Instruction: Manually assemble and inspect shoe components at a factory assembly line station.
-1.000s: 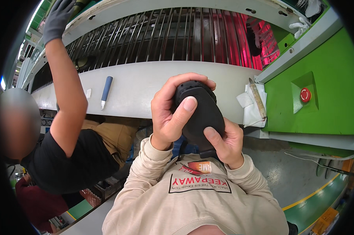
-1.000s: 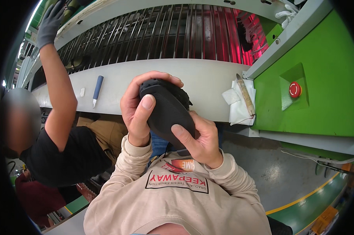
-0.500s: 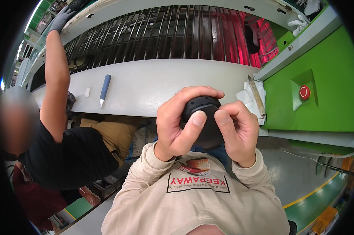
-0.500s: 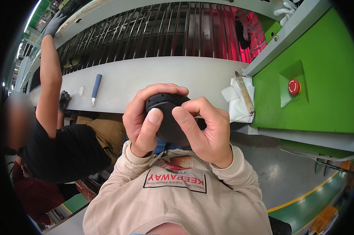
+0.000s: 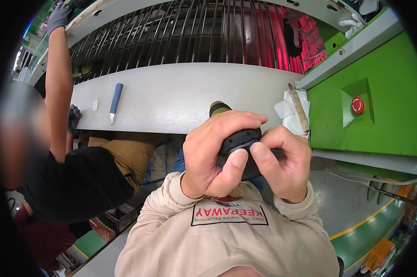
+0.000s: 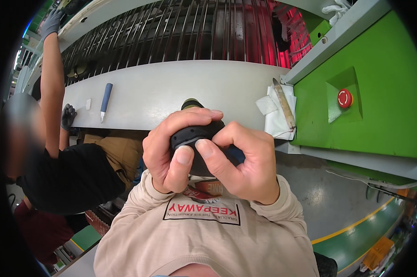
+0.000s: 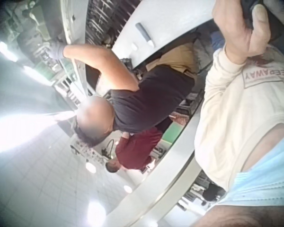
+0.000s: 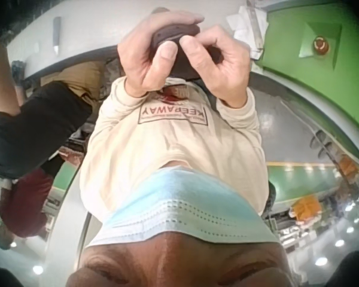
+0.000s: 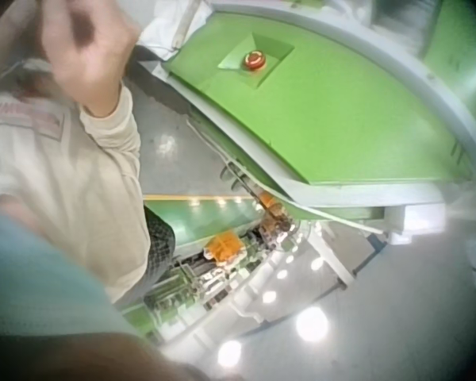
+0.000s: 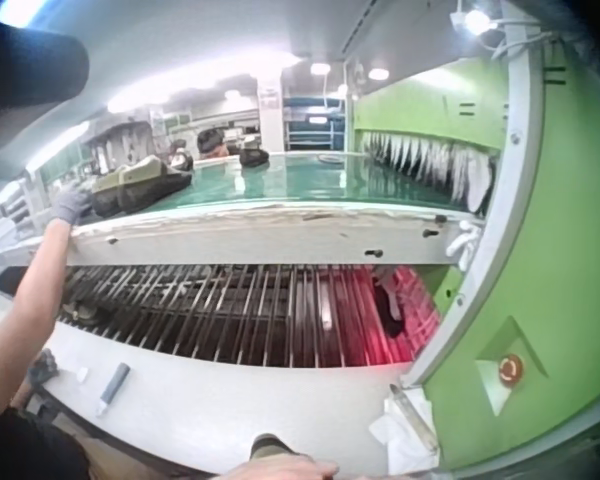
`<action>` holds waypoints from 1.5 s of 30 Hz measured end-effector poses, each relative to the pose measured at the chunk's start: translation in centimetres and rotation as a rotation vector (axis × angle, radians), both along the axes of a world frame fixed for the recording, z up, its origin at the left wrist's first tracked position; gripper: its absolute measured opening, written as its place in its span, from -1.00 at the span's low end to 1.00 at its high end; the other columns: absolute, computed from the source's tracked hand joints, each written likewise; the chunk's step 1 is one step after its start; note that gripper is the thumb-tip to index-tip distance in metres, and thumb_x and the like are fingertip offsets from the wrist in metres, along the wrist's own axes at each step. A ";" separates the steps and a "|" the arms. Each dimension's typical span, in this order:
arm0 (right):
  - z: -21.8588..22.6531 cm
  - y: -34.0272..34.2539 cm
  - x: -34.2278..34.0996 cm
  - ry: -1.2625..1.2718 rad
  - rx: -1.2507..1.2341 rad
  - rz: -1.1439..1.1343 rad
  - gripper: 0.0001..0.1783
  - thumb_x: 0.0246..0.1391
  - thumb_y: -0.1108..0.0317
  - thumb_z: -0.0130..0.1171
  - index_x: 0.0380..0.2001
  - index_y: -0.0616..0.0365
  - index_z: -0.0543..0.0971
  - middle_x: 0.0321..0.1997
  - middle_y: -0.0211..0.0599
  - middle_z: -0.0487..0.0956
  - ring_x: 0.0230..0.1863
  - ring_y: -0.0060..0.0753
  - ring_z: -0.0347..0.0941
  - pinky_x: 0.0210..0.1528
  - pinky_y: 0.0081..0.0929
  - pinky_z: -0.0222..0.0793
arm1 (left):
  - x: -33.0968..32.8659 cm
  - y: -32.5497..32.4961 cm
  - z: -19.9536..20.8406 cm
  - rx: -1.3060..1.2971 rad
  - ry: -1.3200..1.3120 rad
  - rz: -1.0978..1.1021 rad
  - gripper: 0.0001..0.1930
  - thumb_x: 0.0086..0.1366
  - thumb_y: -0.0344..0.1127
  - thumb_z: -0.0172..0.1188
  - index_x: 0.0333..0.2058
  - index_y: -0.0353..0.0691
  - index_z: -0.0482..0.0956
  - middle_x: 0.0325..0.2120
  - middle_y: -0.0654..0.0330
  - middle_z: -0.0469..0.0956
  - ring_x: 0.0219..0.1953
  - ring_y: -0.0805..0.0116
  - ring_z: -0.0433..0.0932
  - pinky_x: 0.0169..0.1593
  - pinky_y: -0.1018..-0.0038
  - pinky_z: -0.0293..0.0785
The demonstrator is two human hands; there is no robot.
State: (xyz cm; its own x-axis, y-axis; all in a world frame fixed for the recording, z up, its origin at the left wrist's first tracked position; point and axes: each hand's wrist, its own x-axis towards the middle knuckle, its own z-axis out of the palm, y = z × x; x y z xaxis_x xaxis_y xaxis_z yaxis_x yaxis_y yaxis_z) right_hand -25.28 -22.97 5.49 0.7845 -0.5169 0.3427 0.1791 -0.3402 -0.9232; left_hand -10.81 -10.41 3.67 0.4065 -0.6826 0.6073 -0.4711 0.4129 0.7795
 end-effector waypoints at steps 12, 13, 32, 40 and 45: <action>-0.7 -1.8 5.9 0.006 0.146 0.060 -0.72 0.52 0.20 0.36 -0.13 0.22 0.61 -0.35 -0.49 0.69 -0.34 -0.75 0.52 -0.29 -0.64 0.44 | 4.8 -2.6 -2.3 -0.057 0.291 -0.089 -0.42 0.75 -0.02 -0.13 0.33 -0.43 0.56 0.11 -0.04 0.74 0.14 0.20 0.71 0.29 0.32 0.57; -0.9 -1.6 6.8 -0.037 0.191 0.053 -0.72 0.52 0.20 0.36 -0.10 0.22 0.60 -0.32 -0.48 0.69 -0.33 -0.75 0.53 -0.28 -0.63 0.45 | 5.3 -3.2 -3.0 -0.111 0.457 -0.200 -0.40 0.79 0.00 -0.22 0.34 -0.41 0.56 0.10 0.03 0.74 0.14 0.27 0.70 0.29 0.38 0.54; -2.2 -5.9 10.2 -0.005 0.295 0.030 -0.57 0.38 0.11 0.52 -0.10 0.24 0.56 -0.24 -0.36 0.72 -0.27 -0.68 0.60 -0.26 -0.62 0.55 | 6.8 -7.9 -4.5 -0.078 0.409 0.024 -0.41 0.83 0.00 -0.32 0.22 -0.39 0.57 -0.04 0.15 0.68 -0.01 0.41 0.62 0.13 0.47 0.55; -2.3 -6.4 9.8 -0.030 0.268 0.020 -0.62 0.40 0.18 0.49 -0.08 0.25 0.56 -0.23 -0.37 0.71 -0.22 -0.66 0.59 -0.20 -0.58 0.55 | 6.8 -8.5 -4.8 -0.064 0.397 -0.020 -0.42 0.83 -0.04 -0.32 0.26 -0.40 0.56 0.01 0.10 0.69 0.05 0.36 0.63 0.18 0.43 0.55; -3.6 -6.6 10.0 -0.079 0.122 -0.020 -0.67 0.41 0.23 0.46 0.00 0.21 0.60 -0.15 -0.42 0.68 -0.11 -0.67 0.57 -0.05 -0.53 0.57 | 7.2 -8.5 -6.0 0.041 0.188 0.219 -0.48 0.81 -0.10 -0.28 0.29 -0.37 0.55 0.11 0.04 0.65 0.19 0.27 0.59 0.30 0.30 0.51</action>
